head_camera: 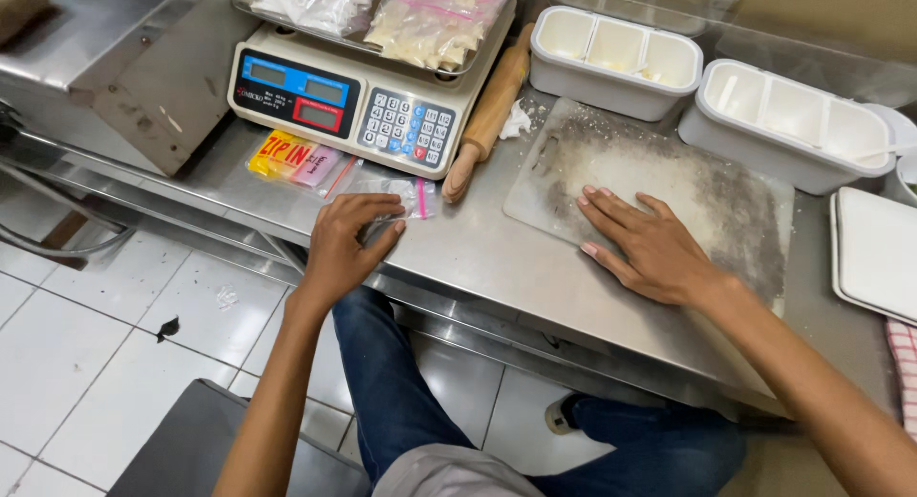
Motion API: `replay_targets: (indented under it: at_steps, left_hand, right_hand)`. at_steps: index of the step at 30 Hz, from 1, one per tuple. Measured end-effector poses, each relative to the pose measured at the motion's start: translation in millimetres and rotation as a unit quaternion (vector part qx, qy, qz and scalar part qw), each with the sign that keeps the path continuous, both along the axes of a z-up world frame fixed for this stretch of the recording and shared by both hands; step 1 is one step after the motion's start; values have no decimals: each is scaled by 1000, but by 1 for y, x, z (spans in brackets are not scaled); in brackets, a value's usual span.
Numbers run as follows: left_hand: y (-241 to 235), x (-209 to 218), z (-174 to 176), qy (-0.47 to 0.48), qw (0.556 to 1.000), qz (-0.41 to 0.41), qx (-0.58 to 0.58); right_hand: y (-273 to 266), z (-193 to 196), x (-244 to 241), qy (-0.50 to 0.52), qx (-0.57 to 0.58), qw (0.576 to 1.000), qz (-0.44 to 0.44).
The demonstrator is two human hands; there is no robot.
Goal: The person places a small plastic bag onto a digital scale, then uses a small spoon to fill the bag with a white powder from a plastic container before sealing the bag.
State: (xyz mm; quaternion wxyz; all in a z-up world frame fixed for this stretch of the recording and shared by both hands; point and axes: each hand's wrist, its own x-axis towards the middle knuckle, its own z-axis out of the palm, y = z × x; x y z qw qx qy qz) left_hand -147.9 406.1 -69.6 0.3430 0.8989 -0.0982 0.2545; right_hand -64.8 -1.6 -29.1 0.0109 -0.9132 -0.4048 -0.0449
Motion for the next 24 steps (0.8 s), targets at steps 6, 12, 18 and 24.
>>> replay_targets:
  at_steps: [6, 12, 18, 24]
  left_hand:
    - [4, -7, 6, 11, 1000, -18, -18]
    - [6, 0, 0, -27, 998, -24, -57]
    - [-46, 22, 49, -172, 984, -27, -19]
    - [-102, 194, -4, -84, 946, -19, 312]
  right_hand:
    - [0, -3, -14, 35, 42, 998, -9]
    - [-7, -9, -32, 21, 66, 998, -13]
    - [-14, -23, -36, -21, 131, 990, -44]
    - [-21, -28, -34, -86, 261, 959, -75]
